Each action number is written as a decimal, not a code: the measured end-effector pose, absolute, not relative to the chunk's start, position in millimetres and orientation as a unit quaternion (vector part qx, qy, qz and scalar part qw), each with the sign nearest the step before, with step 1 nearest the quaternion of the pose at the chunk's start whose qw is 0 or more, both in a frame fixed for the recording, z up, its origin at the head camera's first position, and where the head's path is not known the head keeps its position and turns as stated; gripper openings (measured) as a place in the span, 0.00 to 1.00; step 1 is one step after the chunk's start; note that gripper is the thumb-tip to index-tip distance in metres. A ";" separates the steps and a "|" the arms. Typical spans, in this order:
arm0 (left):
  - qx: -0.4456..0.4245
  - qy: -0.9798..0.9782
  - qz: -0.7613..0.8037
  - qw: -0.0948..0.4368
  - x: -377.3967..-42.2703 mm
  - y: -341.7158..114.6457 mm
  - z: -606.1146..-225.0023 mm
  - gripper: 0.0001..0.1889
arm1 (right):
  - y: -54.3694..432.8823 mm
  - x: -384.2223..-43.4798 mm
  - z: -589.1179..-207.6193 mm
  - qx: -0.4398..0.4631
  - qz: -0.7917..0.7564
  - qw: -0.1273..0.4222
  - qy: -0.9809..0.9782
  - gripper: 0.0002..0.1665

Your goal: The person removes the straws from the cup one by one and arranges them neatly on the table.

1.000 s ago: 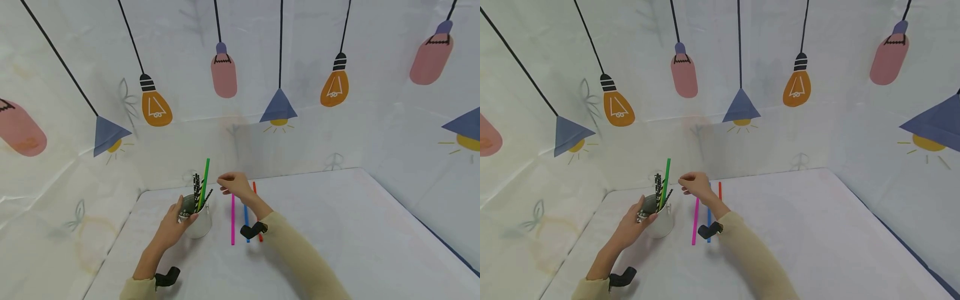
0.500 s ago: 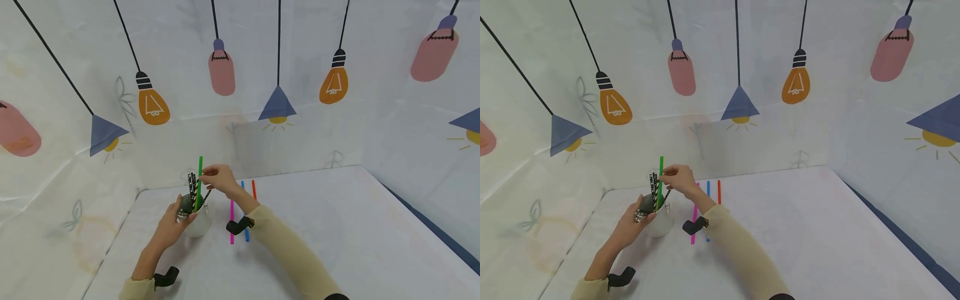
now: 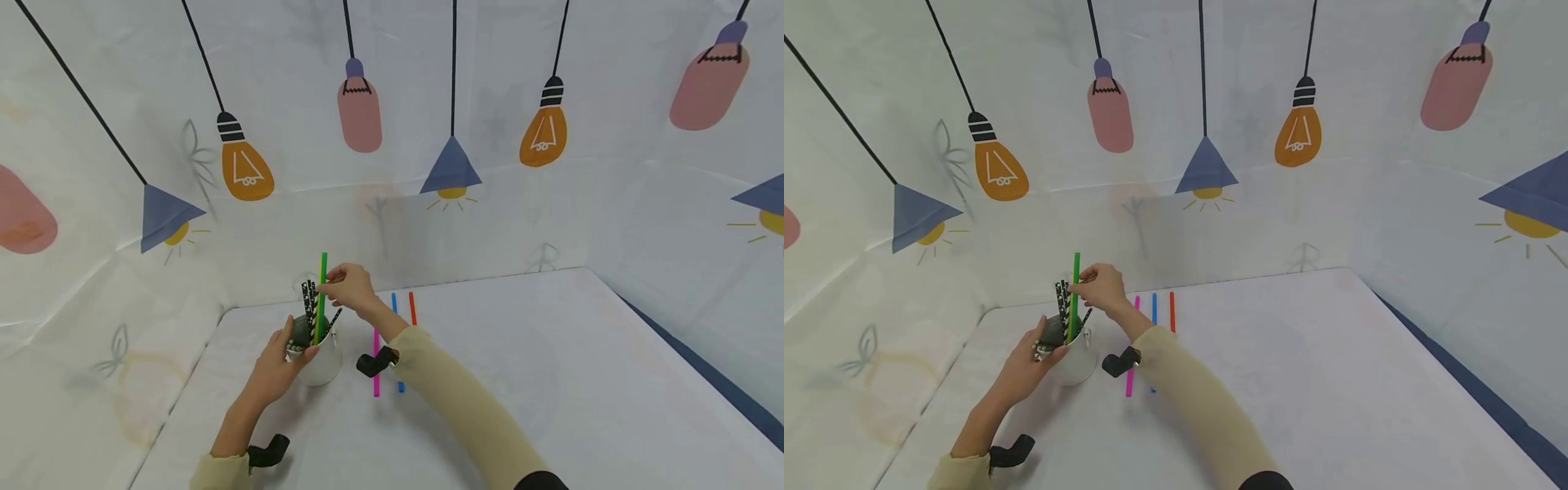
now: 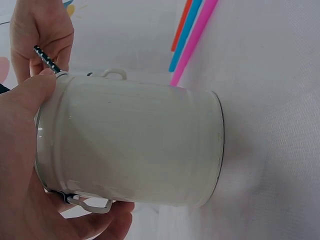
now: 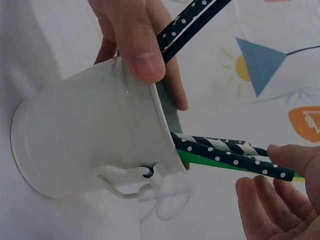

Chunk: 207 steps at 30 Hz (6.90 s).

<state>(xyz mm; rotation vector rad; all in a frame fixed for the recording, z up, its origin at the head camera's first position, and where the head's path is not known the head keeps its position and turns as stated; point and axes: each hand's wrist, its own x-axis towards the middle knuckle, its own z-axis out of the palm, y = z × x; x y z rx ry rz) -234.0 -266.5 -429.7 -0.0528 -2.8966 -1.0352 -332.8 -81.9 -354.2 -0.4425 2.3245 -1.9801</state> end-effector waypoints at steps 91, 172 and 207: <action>-0.019 -0.944 -0.328 0.032 -234.4 -265.3 -429.3 0.54 | 103.1 -385.6 -420.6 -0.056 -0.579 -0.018 0.813 0.21; -0.022 -0.945 -0.323 0.040 -233.1 -265.0 -428.8 0.54 | 90.0 -375.7 -477.5 0.025 -0.490 -0.012 0.871 0.10; -0.021 -0.945 -0.323 0.045 -233.9 -265.6 -432.2 0.55 | 38.4 -371.3 -435.4 -0.114 -0.470 -0.058 0.873 0.12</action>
